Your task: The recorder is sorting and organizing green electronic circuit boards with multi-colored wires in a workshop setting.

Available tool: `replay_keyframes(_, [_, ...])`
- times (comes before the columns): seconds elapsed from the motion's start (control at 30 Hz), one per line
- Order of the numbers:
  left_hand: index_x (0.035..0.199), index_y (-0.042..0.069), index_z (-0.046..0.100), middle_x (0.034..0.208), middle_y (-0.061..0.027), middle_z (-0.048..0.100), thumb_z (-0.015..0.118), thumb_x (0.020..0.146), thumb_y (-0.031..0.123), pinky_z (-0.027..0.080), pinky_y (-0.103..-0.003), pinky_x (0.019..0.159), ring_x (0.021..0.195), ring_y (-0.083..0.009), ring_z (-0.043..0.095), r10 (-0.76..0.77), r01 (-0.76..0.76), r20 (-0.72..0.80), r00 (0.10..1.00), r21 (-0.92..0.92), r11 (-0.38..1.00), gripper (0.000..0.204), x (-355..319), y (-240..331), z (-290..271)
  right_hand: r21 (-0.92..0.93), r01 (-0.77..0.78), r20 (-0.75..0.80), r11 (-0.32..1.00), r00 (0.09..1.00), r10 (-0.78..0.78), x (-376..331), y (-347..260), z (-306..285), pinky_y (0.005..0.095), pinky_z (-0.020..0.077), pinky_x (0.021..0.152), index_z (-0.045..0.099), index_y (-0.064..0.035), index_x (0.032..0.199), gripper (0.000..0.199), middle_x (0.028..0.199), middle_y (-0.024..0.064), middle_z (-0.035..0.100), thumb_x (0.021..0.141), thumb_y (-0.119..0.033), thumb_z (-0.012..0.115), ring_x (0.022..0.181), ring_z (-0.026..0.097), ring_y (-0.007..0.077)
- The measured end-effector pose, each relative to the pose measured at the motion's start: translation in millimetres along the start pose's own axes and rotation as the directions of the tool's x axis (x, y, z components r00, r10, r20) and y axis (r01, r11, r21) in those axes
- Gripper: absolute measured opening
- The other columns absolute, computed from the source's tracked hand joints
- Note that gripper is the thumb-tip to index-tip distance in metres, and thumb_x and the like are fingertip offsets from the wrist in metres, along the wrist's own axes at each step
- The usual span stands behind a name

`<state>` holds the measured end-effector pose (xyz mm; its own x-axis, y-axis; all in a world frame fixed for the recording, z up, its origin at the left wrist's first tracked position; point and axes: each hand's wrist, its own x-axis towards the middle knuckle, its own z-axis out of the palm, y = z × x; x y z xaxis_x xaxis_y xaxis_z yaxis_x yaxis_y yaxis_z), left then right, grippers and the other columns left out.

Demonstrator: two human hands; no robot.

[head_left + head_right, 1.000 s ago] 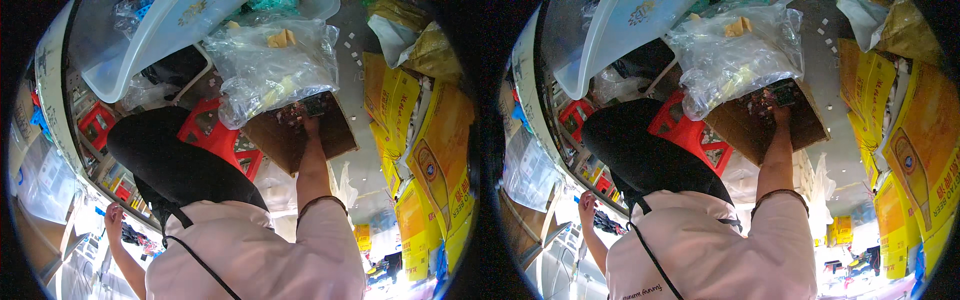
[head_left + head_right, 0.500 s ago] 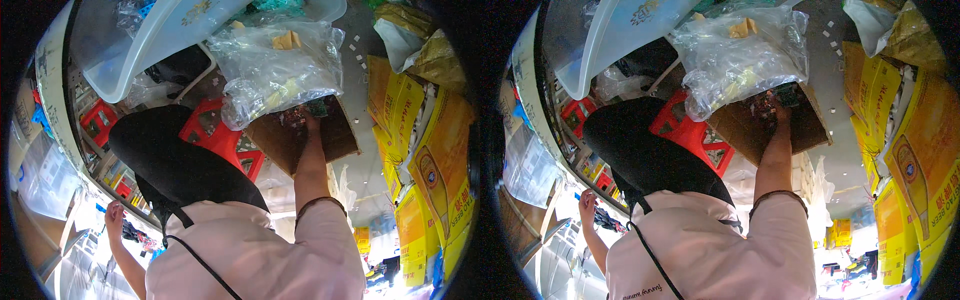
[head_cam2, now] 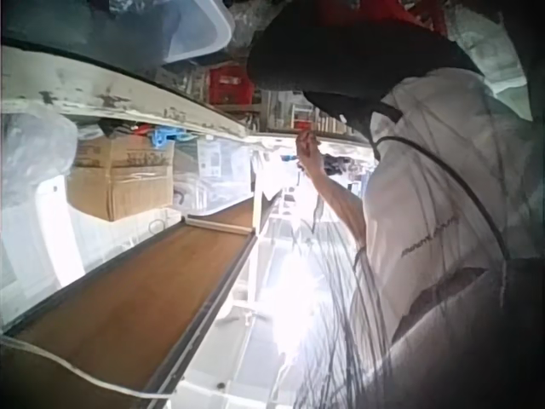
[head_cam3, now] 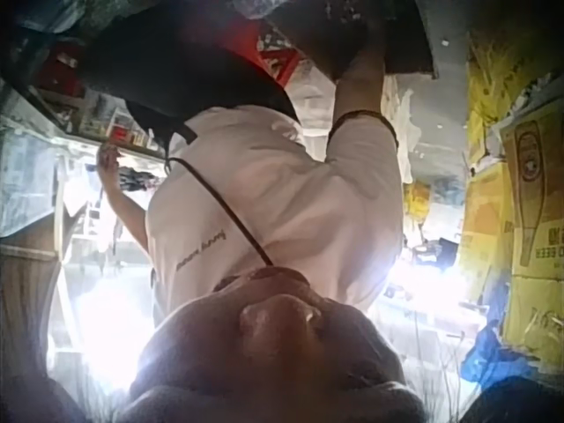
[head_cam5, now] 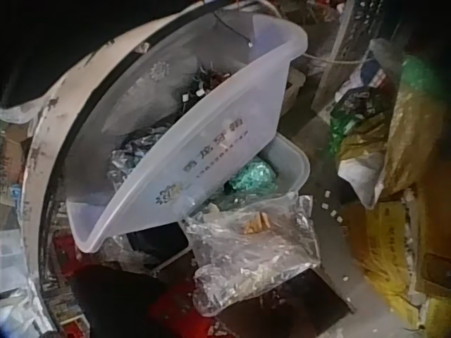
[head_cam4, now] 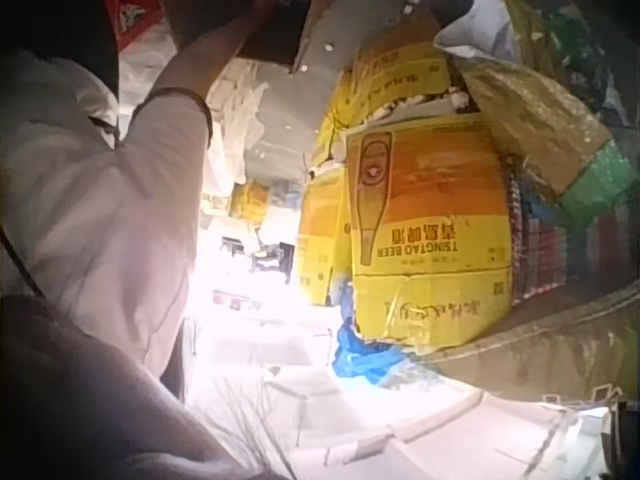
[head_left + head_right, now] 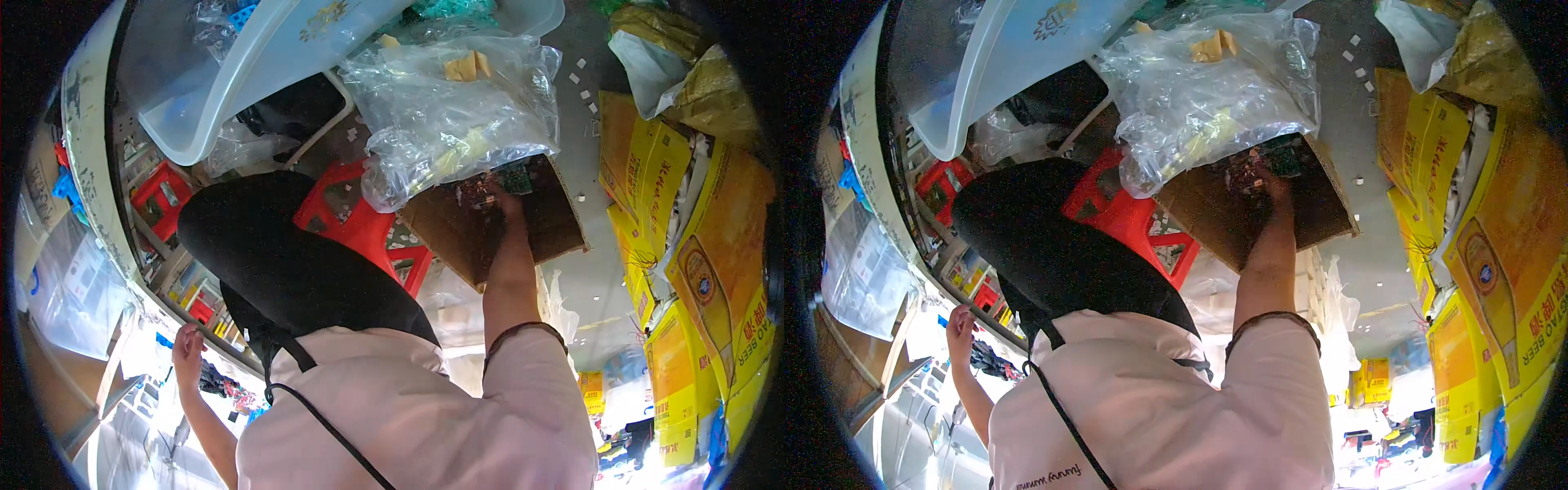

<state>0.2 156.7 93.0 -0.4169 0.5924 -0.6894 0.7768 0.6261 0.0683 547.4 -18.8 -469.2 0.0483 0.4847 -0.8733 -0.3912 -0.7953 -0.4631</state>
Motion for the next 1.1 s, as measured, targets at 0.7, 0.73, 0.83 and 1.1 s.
replay_keyframes(0.7, [0.109, 0.003, 0.056, 0.079, 0.0022, 0.056, 0.057, 0.092, 0.012, 0.036, -0.02, 0.053, 0.062, -0.0047, 0.048, 0.046, -0.046, 0.018, 0.999, -0.013, 0.999, 0.02, 10, -4, -3, -0.23, 0.176, -0.201, 0.957, 0.953, -0.224, 48, 97, -19, 0.0365, 0.0453, 0.085, 0.061, -0.0107, 0.116, 0.049, 0.108, 0.0038, 0.062, 0.075, -0.03, 0.079, 0.1, 0.056, 0.0196])
replay_keyframes(0.73, [0.109, 0.003, 0.057, 0.079, 0.0026, 0.056, 0.057, 0.092, 0.012, 0.036, -0.02, 0.053, 0.062, -0.0044, 0.048, 0.066, -0.065, 0.022, 0.998, -0.011, 0.998, 0.02, 15, -9, -3, -0.245, 0.248, -0.234, 0.937, 0.923, -0.305, 72, 128, -30, 0.0348, 0.0475, 0.078, 0.062, -0.0121, 0.113, 0.046, 0.105, 0.0022, 0.063, 0.073, -0.027, 0.08, 0.094, 0.057, 0.0167])
replay_keyframes(0.83, [0.112, 0.003, 0.056, 0.077, 0.0014, 0.058, 0.058, 0.093, 0.017, 0.033, -0.018, 0.045, 0.06, -0.0045, 0.053, 0.126, -0.126, 0.01, 0.992, -0.005, 0.992, 0.023, 17, -29, -1, -0.091, 0.165, -0.243, 0.982, 0.953, -0.182, 64, 113, -18, 0.0349, 0.0506, 0.072, 0.064, -0.0132, 0.108, 0.043, 0.101, 0.0012, 0.064, 0.071, -0.024, 0.082, 0.088, 0.059, 0.0148])
replay_keyframes(1.1, [0.11, 0.003, 0.056, 0.08, 0.0012, 0.058, 0.057, 0.092, 0.012, 0.039, -0.02, 0.057, 0.066, -0.005, 0.05, 0.065, -0.065, 0.022, 0.998, -0.019, 0.998, 0.02, 14, -20, -4, 0.138, 0.247, 0.061, 0.959, 0.965, -0.257, 15, 40, -6, 0.0278, 0.0493, 0.06, 0.062, -0.0118, 0.112, 0.039, 0.106, 0.0007, 0.063, 0.077, -0.02, 0.077, 0.084, 0.061, 0.0119])
